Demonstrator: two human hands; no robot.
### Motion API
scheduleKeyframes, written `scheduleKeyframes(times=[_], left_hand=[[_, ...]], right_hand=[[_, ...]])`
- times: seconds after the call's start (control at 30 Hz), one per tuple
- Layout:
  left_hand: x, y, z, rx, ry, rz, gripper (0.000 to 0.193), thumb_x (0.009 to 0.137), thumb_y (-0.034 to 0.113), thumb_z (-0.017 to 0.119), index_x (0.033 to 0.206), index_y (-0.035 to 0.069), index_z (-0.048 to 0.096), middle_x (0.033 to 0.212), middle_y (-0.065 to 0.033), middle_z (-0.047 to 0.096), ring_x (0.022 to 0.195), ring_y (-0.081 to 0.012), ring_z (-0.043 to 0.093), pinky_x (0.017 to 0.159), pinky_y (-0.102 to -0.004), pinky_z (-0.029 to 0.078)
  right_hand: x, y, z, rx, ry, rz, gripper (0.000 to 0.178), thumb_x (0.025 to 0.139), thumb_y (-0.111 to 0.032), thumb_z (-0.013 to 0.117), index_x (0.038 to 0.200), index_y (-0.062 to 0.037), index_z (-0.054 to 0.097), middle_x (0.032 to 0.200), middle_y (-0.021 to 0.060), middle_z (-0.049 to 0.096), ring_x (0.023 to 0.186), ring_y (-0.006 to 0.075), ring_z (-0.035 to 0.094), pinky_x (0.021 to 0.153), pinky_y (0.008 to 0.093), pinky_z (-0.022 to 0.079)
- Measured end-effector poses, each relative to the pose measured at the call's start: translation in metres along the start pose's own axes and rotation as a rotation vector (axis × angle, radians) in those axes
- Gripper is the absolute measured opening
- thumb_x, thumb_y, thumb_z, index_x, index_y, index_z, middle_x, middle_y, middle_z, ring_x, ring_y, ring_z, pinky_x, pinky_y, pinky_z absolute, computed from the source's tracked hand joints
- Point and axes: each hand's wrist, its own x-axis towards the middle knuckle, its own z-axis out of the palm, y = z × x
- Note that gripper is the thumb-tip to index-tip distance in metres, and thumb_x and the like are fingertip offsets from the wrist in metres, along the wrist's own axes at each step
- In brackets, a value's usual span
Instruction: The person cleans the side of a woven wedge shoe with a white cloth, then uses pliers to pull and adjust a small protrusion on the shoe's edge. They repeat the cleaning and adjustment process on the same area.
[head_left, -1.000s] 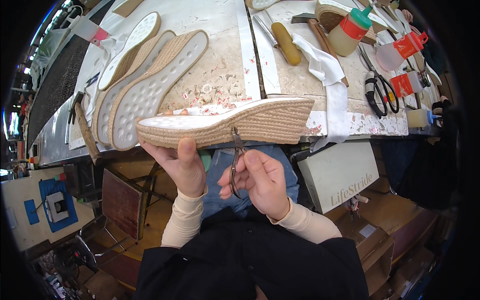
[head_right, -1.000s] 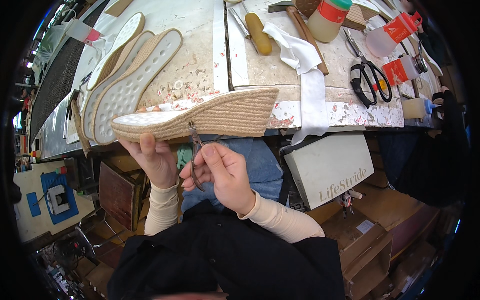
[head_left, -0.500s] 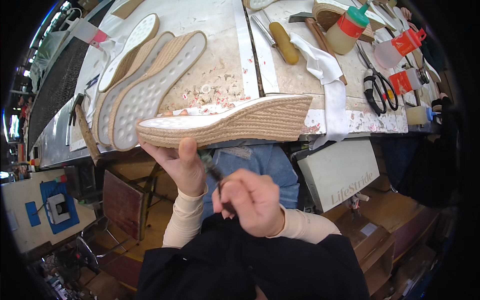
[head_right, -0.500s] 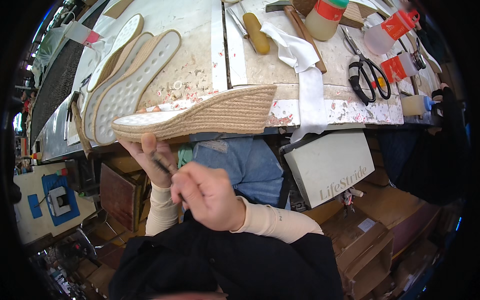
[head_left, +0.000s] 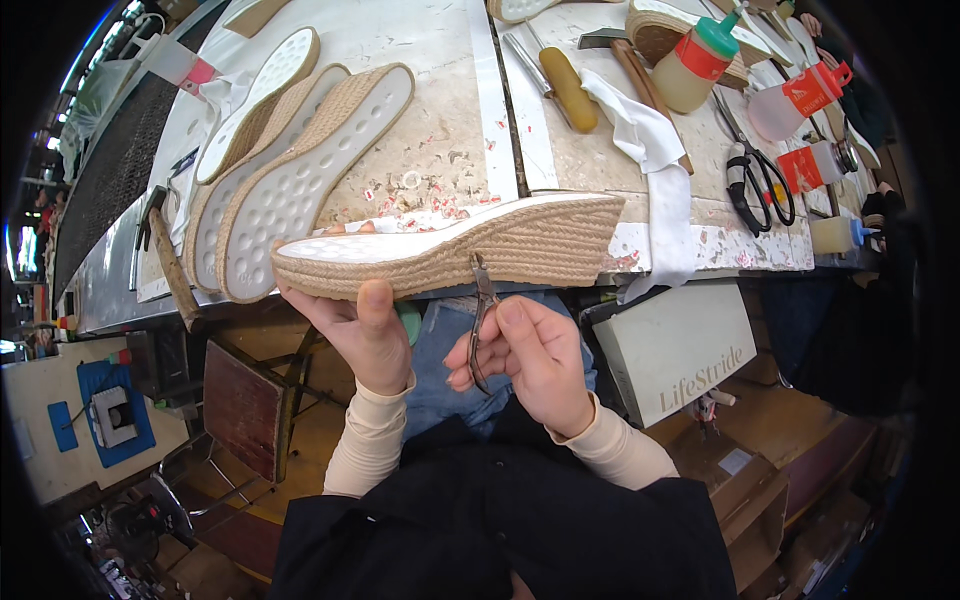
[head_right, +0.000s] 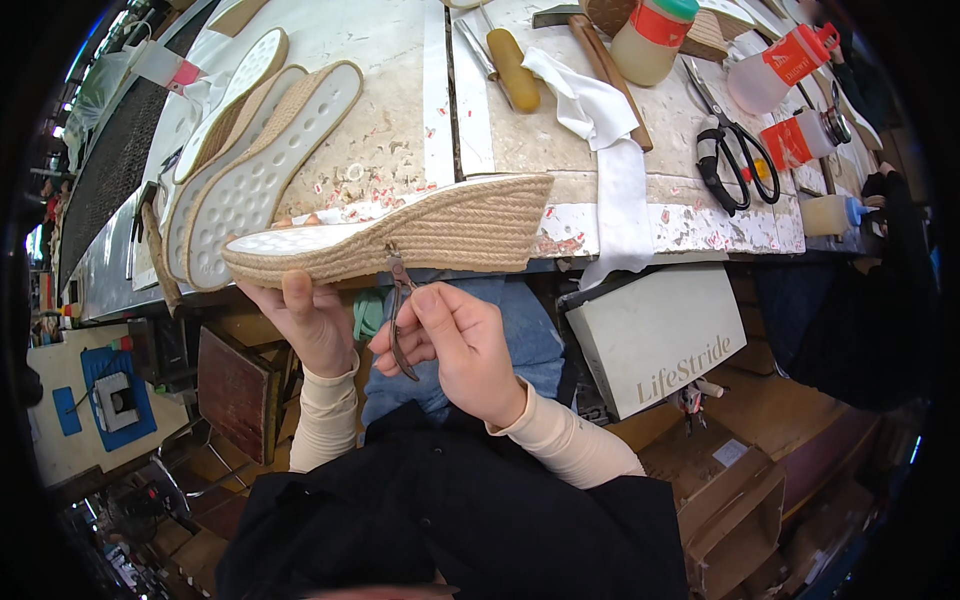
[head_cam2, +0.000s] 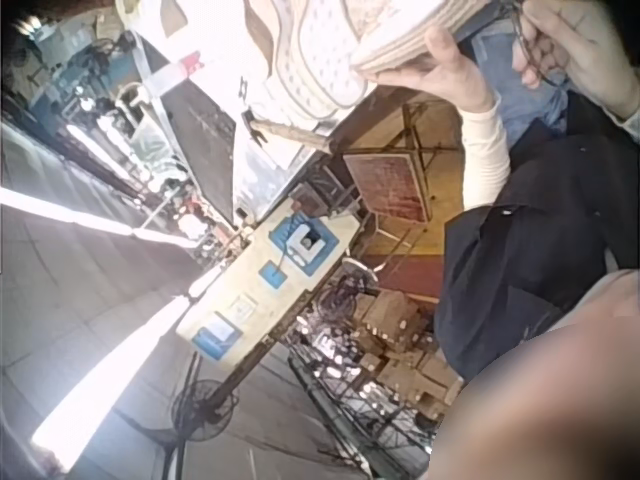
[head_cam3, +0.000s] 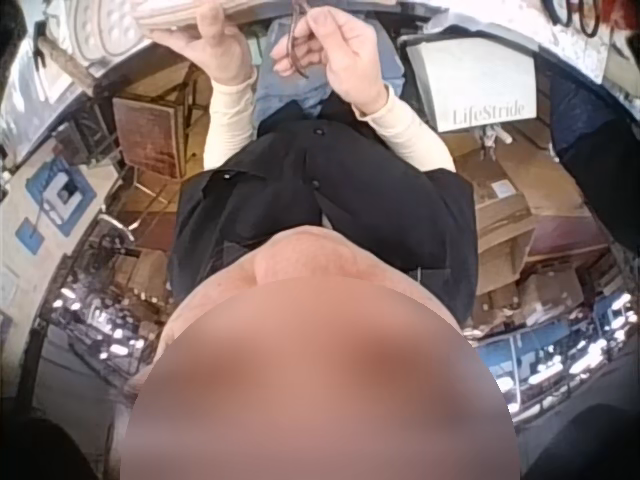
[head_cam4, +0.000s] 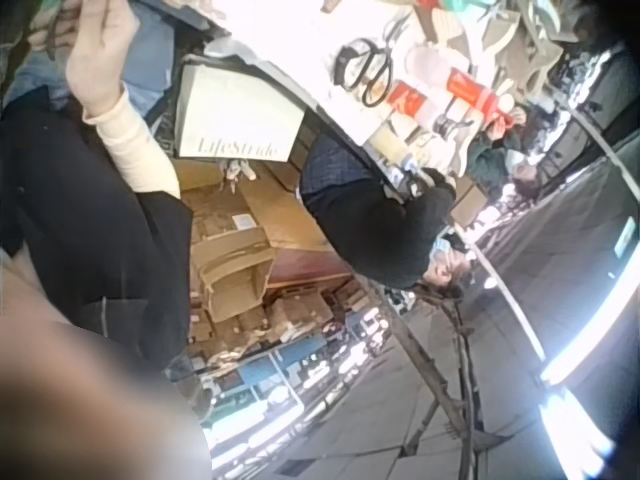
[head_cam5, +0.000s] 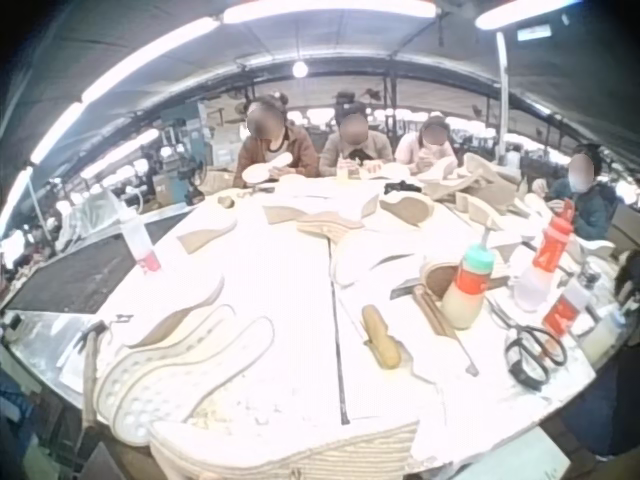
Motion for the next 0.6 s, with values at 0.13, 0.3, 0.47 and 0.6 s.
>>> scheduleKeyframes(times=[0.13,0.3,0.47,0.6], left_hand=[[0.001,-0.003,-0.003,0.059,-0.040,0.048,0.089,0.086,0.025,0.071,0.149,0.012,0.011,0.136,-0.0182,0.040,0.126,-0.0318,0.046,0.107,-0.0465,0.037],[0.002,-0.005,-0.005,0.057,-0.034,0.044,0.088,0.085,0.025,0.072,0.149,0.012,0.012,0.135,-0.0180,0.042,0.125,-0.0322,0.047,0.106,-0.0467,0.038],[0.000,-0.003,-0.002,0.078,-0.043,0.045,0.085,0.087,0.029,0.070,0.149,0.012,0.013,0.136,-0.0192,0.042,0.124,-0.0333,0.048,0.106,-0.0479,0.039],[0.001,-0.002,-0.005,0.133,-0.065,0.045,0.085,0.088,0.029,0.070,0.149,0.012,0.013,0.136,-0.0185,0.042,0.126,-0.0335,0.047,0.106,-0.0480,0.039]], right_hand=[[0.001,0.000,-0.001,0.040,0.006,0.023,0.033,0.105,-0.029,0.037,0.090,-0.0013,0.047,0.080,0.0195,0.065,0.063,0.0210,0.066,0.059,0.0307,0.057],[0.003,-0.003,-0.003,0.030,-0.023,0.022,0.033,0.105,-0.029,0.037,0.087,-0.0022,0.045,0.071,0.0145,0.061,0.053,0.0142,0.057,0.049,0.0246,0.049],[-0.002,-0.009,0.014,-0.346,-0.044,-0.221,0.028,0.103,-0.020,0.040,0.086,0.0005,0.049,0.070,0.0125,0.062,0.052,0.0113,0.055,0.049,0.0225,0.046],[-0.009,-0.009,0.025,-0.464,-0.104,-0.339,0.026,0.102,-0.014,0.043,0.085,0.0033,0.052,0.074,0.0125,0.065,0.056,0.0114,0.058,0.054,0.0236,0.048]])
